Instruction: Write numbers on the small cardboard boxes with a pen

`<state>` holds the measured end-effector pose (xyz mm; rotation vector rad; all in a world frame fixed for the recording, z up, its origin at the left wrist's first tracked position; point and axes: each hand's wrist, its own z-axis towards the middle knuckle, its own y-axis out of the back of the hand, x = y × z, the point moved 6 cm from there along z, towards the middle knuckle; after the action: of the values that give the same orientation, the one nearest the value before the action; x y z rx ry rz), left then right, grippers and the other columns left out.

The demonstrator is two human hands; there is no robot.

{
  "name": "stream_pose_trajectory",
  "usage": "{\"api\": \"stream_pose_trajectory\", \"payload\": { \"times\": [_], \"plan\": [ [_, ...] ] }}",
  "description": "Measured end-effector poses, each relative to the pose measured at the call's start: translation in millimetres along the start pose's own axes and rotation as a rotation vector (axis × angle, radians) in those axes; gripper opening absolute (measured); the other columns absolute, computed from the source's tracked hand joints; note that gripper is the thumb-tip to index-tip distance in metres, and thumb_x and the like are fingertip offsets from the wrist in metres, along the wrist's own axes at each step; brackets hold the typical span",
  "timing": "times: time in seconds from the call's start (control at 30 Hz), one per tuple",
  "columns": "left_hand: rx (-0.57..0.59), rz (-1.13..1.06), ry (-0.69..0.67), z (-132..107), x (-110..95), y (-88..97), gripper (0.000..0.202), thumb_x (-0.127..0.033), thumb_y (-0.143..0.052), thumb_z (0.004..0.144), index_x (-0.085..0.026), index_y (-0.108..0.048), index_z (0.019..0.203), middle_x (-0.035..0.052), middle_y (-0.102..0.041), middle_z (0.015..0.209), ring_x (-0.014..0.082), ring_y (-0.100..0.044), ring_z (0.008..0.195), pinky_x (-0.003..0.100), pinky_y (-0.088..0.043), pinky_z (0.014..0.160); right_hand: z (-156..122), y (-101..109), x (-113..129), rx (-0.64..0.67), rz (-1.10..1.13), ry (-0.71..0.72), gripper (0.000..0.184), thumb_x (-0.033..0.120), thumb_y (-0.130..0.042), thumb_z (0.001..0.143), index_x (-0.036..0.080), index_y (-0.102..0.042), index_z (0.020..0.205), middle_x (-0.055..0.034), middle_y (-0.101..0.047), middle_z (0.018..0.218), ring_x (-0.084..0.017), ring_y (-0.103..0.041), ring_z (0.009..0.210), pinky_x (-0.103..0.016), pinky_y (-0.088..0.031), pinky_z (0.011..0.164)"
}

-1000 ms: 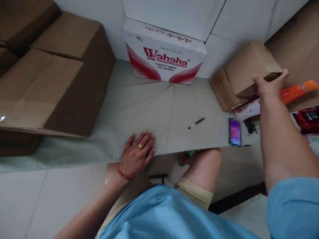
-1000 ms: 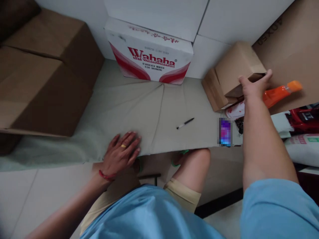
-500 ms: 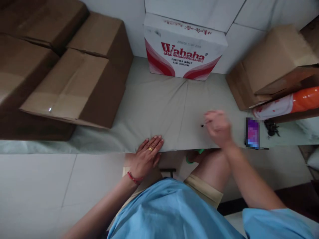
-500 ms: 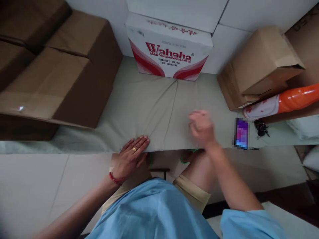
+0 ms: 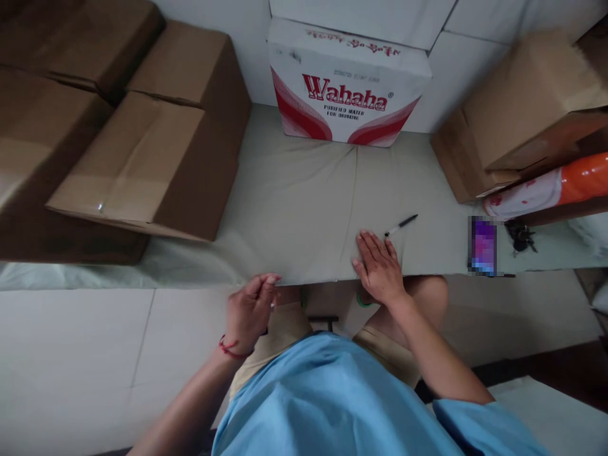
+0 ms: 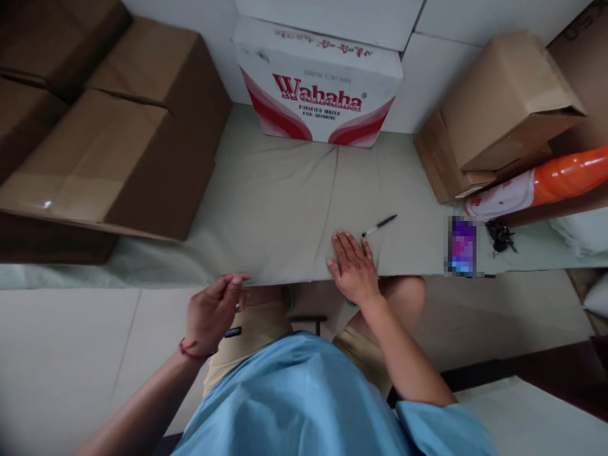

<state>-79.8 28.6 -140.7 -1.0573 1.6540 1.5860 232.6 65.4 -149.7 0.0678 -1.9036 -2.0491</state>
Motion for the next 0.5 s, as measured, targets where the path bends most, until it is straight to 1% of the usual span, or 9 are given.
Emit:
{"api": "stream_pose_trajectory", "payload": {
  "times": [0.03, 0.07, 0.1, 0.2, 0.27, 0.33, 0.4, 0.47, 0.5],
  "plan": [
    [-0.020, -0.043, 0.126, -1, 6, 8.9, 0.039, -0.050, -0.056, 0.105, -0.020, -0.080, 0.100, -0.0037, -0.063, 0.051, 0.0145, -0.060, 0.045, 0.024, -0.049, 0.049, 0, 0, 0, -0.013, 0.000, -0.007, 0.061, 0.047, -0.035, 0.117, 0.018, -0.047, 0.169, -0.0087, -0.044, 0.175, -0.027, -0.040, 0.164, -0.055, -0.021, 0.139],
    [-0.037, -0.081, 0.213, -2, 9, 17.3, 0.041, -0.053, -0.058, 0.103, -0.019, -0.080, 0.098, -0.0044, -0.059, 0.048, 0.0134, -0.054, 0.040, 0.023, -0.044, 0.045, 1, -1, 1, -0.024, 0.003, -0.015, 0.060, 0.047, -0.036, 0.117, 0.018, -0.048, 0.168, -0.0085, -0.045, 0.174, -0.028, -0.042, 0.164, -0.054, -0.021, 0.139],
    [-0.059, -0.113, 0.260, 0, 10, 25.5, 0.042, -0.056, -0.061, 0.100, -0.019, -0.080, 0.094, -0.0041, -0.058, 0.048, 0.0123, -0.050, 0.038, 0.023, -0.040, 0.042, 2, -1, 1, -0.032, 0.010, -0.022, 0.059, 0.046, -0.037, 0.116, 0.018, -0.049, 0.167, -0.0083, -0.047, 0.174, -0.028, -0.042, 0.163, -0.054, -0.022, 0.138],
    [-0.167, -0.284, 0.267, 10, 6, 46.3, 0.045, -0.062, -0.076, 0.090, -0.018, -0.075, 0.078, -0.0035, -0.054, 0.047, 0.0101, -0.045, 0.040, 0.022, -0.036, 0.042, 4, -1, 1, -0.048, 0.046, -0.040, 0.058, 0.045, -0.041, 0.115, 0.019, -0.052, 0.165, -0.0087, -0.050, 0.172, -0.028, -0.044, 0.162, -0.055, -0.025, 0.137],
    [-0.213, -0.476, 0.251, 20, 0, 50.4, 0.054, -0.068, -0.084, 0.081, -0.019, -0.068, 0.067, -0.0044, -0.049, 0.045, 0.0094, -0.043, 0.041, 0.022, -0.037, 0.044, 5, 0, -1, -0.056, 0.077, -0.050, 0.057, 0.045, -0.043, 0.114, 0.019, -0.053, 0.164, -0.0093, -0.051, 0.171, -0.030, -0.044, 0.161, -0.057, -0.025, 0.137],
    [-0.198, -0.609, 0.261, 26, -5, 43.8, 0.064, -0.078, -0.084, 0.077, -0.020, -0.061, 0.063, -0.0061, -0.042, 0.042, 0.0084, -0.037, 0.040, 0.022, -0.037, 0.043, 7, 1, -3, -0.074, 0.116, -0.066, 0.056, 0.044, -0.047, 0.113, 0.019, -0.056, 0.162, -0.0102, -0.053, 0.170, -0.031, -0.045, 0.161, -0.060, -0.025, 0.136],
    [-0.115, -0.702, 0.323, 28, -11, 25.8, 0.069, -0.085, -0.080, 0.076, -0.020, -0.060, 0.065, -0.0077, -0.037, 0.042, 0.0071, -0.030, 0.039, 0.021, -0.035, 0.041, 6, 6, -2, -0.123, 0.185, -0.104, 0.050, 0.041, -0.051, 0.110, 0.018, -0.064, 0.153, -0.0128, -0.059, 0.164, -0.033, -0.050, 0.156, -0.062, -0.028, 0.134],
    [0.008, -0.831, 0.429, 24, -17, -0.2, 0.069, -0.084, -0.082, 0.075, -0.019, -0.060, 0.069, -0.0090, -0.035, 0.045, 0.0058, -0.029, 0.041, 0.018, -0.033, 0.040, 1, 13, 4, -0.187, 0.317, -0.159, 0.040, 0.036, -0.054, 0.106, 0.017, -0.072, 0.137, -0.0161, -0.071, 0.146, -0.032, -0.062, 0.142, -0.058, -0.043, 0.126],
    [0.073, -0.893, 0.482, 20, -22, -14.1, 0.069, -0.083, -0.084, 0.075, -0.019, -0.060, 0.071, -0.0097, -0.035, 0.046, 0.0053, -0.028, 0.041, 0.017, -0.032, 0.040, -3, 17, 11, -0.205, 0.412, -0.178, 0.035, 0.034, -0.055, 0.105, 0.017, -0.075, 0.129, -0.0158, -0.077, 0.133, -0.030, -0.069, 0.129, -0.053, -0.052, 0.117]
  ]
}}
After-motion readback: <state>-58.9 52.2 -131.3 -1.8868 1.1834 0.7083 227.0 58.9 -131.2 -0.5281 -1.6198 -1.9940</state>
